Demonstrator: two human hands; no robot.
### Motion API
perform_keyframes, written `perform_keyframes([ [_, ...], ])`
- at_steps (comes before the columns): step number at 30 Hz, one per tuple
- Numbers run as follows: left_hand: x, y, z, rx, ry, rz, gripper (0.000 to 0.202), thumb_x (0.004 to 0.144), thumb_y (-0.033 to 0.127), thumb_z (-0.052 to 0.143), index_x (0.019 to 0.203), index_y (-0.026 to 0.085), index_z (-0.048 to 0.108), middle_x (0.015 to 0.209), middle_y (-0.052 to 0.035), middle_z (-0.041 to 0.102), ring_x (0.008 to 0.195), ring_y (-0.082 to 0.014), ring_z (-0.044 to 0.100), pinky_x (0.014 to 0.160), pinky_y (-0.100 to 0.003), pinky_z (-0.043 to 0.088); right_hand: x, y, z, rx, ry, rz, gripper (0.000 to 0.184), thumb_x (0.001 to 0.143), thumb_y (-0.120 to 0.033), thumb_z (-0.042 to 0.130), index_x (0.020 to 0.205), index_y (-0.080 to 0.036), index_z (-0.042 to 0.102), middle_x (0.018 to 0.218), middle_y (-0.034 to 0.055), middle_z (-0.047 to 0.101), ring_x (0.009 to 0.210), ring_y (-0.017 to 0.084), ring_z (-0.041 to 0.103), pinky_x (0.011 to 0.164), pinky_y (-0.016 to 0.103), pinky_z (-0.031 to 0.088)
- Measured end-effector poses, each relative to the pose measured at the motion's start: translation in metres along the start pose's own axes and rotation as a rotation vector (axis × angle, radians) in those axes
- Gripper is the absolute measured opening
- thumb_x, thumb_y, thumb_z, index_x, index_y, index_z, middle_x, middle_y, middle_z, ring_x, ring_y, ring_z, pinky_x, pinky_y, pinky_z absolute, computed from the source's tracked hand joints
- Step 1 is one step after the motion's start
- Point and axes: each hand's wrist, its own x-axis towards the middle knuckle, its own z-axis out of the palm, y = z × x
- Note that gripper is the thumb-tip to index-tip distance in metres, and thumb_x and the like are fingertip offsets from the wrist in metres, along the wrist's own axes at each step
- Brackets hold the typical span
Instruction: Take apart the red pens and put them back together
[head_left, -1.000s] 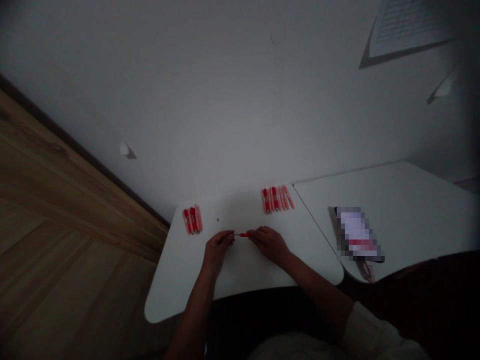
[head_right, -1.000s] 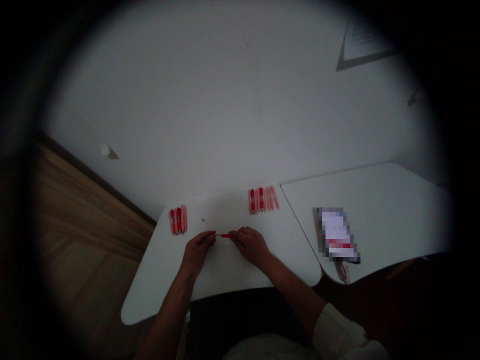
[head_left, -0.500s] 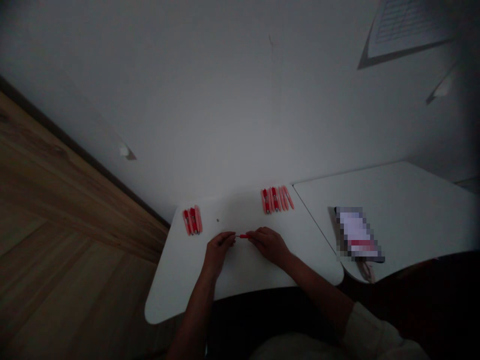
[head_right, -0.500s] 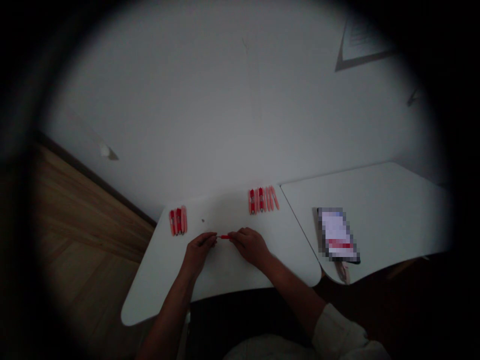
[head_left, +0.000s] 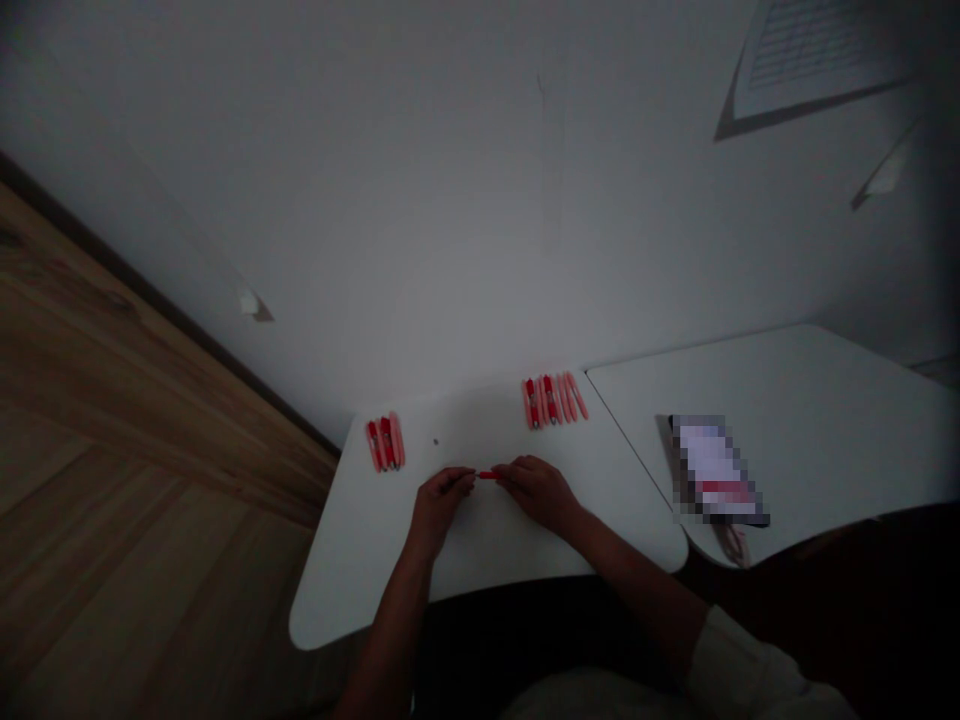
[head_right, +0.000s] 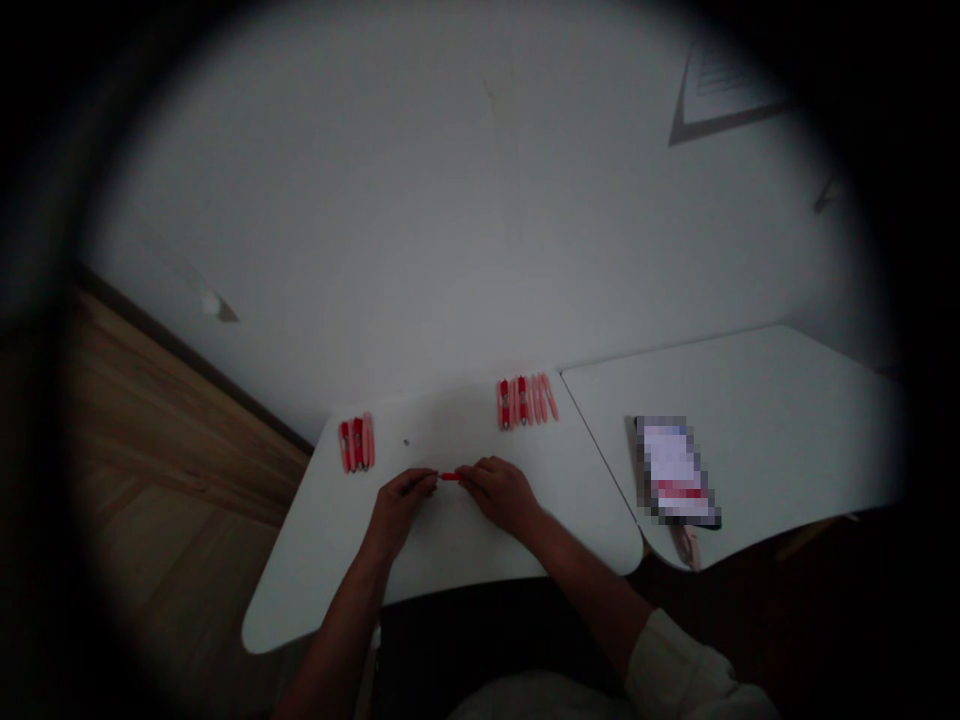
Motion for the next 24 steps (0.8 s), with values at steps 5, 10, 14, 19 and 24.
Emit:
perform_keyframes([
  [5, -0.0002, 0.0019, 0.0014, -0.026, 0.006, -0.025, 0.030, 0.067, 0.041, 0.069, 0.085, 0.017, 0.070, 0.072, -0.0030, 0.065, 0.069, -0.0150, 0.057, 0.068, -0.027, 0.045, 0.0003, -0.0007, -0.0001, 0.014, -0.003, 0.007, 0.025, 0.093, -0.034, 0.047, 0.110, -0.025, 0.063, 0.085, 0.0039, 0.065, 0.081, 0.015, 0.058, 0.074, 0.025, 0.043],
  [10, 0.0006, 0.0011, 0.0010, -0.011, 0.014, 0.000, 0.029, 0.067, 0.040, 0.069, 0.085, 0.017, 0.071, 0.071, -0.0030, 0.065, 0.068, -0.0149, 0.057, 0.068, -0.027, 0.045, 0.0006, -0.0018, -0.0010, 0.019, -0.003, 0.001, 0.025, 0.094, -0.033, 0.046, 0.110, -0.025, 0.063, 0.084, 0.0039, 0.065, 0.079, 0.015, 0.058, 0.073, 0.025, 0.043],
  [14, -0.0002, 0.0012, 0.0007, -0.013, 0.005, 0.000, 0.027, 0.068, 0.038, 0.070, 0.085, 0.018, 0.071, 0.077, -0.0037, 0.067, 0.072, -0.0152, 0.059, 0.071, -0.027, 0.046, 0.0004, -0.0020, -0.0004, 0.024, -0.008, -0.003, 0.025, 0.093, -0.033, 0.046, 0.110, -0.025, 0.063, 0.086, 0.0040, 0.066, 0.079, 0.015, 0.058, 0.073, 0.025, 0.044],
  [19, -0.0011, 0.0014, 0.0006, -0.015, -0.012, 0.001, 0.027, 0.068, 0.037, 0.070, 0.087, 0.018, 0.071, 0.080, -0.0037, 0.068, 0.074, -0.0152, 0.058, 0.073, -0.027, 0.046, 0.0002, -0.0032, -0.0012, 0.036, -0.007, -0.006, 0.025, 0.093, -0.033, 0.046, 0.110, -0.025, 0.063, 0.085, 0.0036, 0.066, 0.079, 0.013, 0.059, 0.073, 0.024, 0.044],
  [24, -0.0010, 0.0011, 0.0011, -0.024, 0.007, -0.012, 0.030, 0.067, 0.040, 0.070, 0.087, 0.017, 0.071, 0.077, -0.0040, 0.067, 0.071, -0.0153, 0.058, 0.071, -0.027, 0.046, 0.0002, -0.0033, -0.0012, 0.040, -0.008, -0.001, 0.024, 0.093, -0.033, 0.047, 0.109, -0.025, 0.063, 0.084, 0.0034, 0.066, 0.078, 0.013, 0.060, 0.072, 0.023, 0.044],
])
